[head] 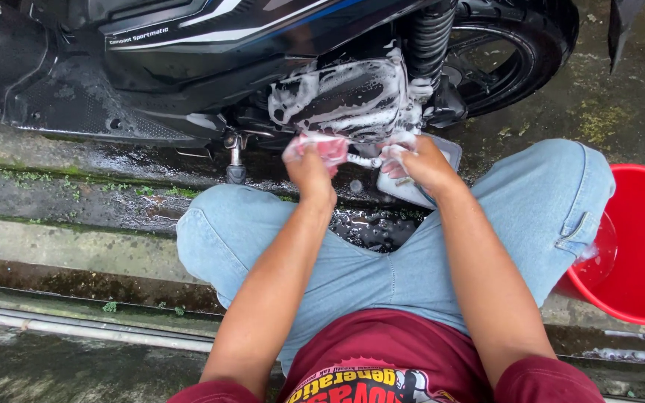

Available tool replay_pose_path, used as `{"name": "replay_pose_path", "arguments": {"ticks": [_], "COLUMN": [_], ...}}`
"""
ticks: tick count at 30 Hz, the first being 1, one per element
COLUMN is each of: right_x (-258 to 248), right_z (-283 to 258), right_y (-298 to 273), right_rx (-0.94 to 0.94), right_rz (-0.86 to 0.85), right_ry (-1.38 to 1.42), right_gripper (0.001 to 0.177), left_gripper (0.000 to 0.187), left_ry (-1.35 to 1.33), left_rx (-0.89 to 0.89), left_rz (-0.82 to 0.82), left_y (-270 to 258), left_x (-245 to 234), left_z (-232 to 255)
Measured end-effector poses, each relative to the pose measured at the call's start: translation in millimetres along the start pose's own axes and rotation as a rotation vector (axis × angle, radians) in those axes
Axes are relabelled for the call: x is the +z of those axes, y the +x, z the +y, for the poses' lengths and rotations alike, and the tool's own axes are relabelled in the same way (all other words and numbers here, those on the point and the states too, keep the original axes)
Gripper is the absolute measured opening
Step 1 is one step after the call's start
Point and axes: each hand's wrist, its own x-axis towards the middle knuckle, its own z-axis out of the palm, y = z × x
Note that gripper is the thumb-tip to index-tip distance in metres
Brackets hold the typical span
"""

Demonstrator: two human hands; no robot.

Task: Washing a motorcycle using a sponge and soapy water

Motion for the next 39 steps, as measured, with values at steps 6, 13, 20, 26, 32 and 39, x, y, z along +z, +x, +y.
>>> {"name": "replay_pose_path", "arguments": {"ticks": [6,13,20,26,32,39], "right_x": [10,13,16,19,19,28], "right_z": [-5,-9,1,-18,-15,-33], "right_y": [-6,-13,2,-17,-11,-15], "right_rx": [0.001,-0.019,0.009,-0.001,0.021,0.038], "right_rz": [-0.094,-0.107,-0.091,-0.092,-0.108,-0.116], "right_ry": [-0.172,-0.238,-0.196,-0.21,-0.237,-0.278], "right_gripper": [0.038,0.04,0.044,0.04,0.04,0.037], "left_gripper": [0.05,0.034,0.043,0.047,0.044,0.043], "left_ry": [0.263,-0.069,-0.135,-0.241,-0.331,-0.304], "left_rx": [-0.053,-0.092,-0.153,0.08,-0.249,-0.247], "left_rz": [-0.284,-0.01,-0.261,0.13,-0.102,-0.076], "left_y": [-29,24,35,12,43,62], "left_x": [1,3,4,-1,-2,-9], "left_z": [13,-11,-33,27,-23,-26]}}
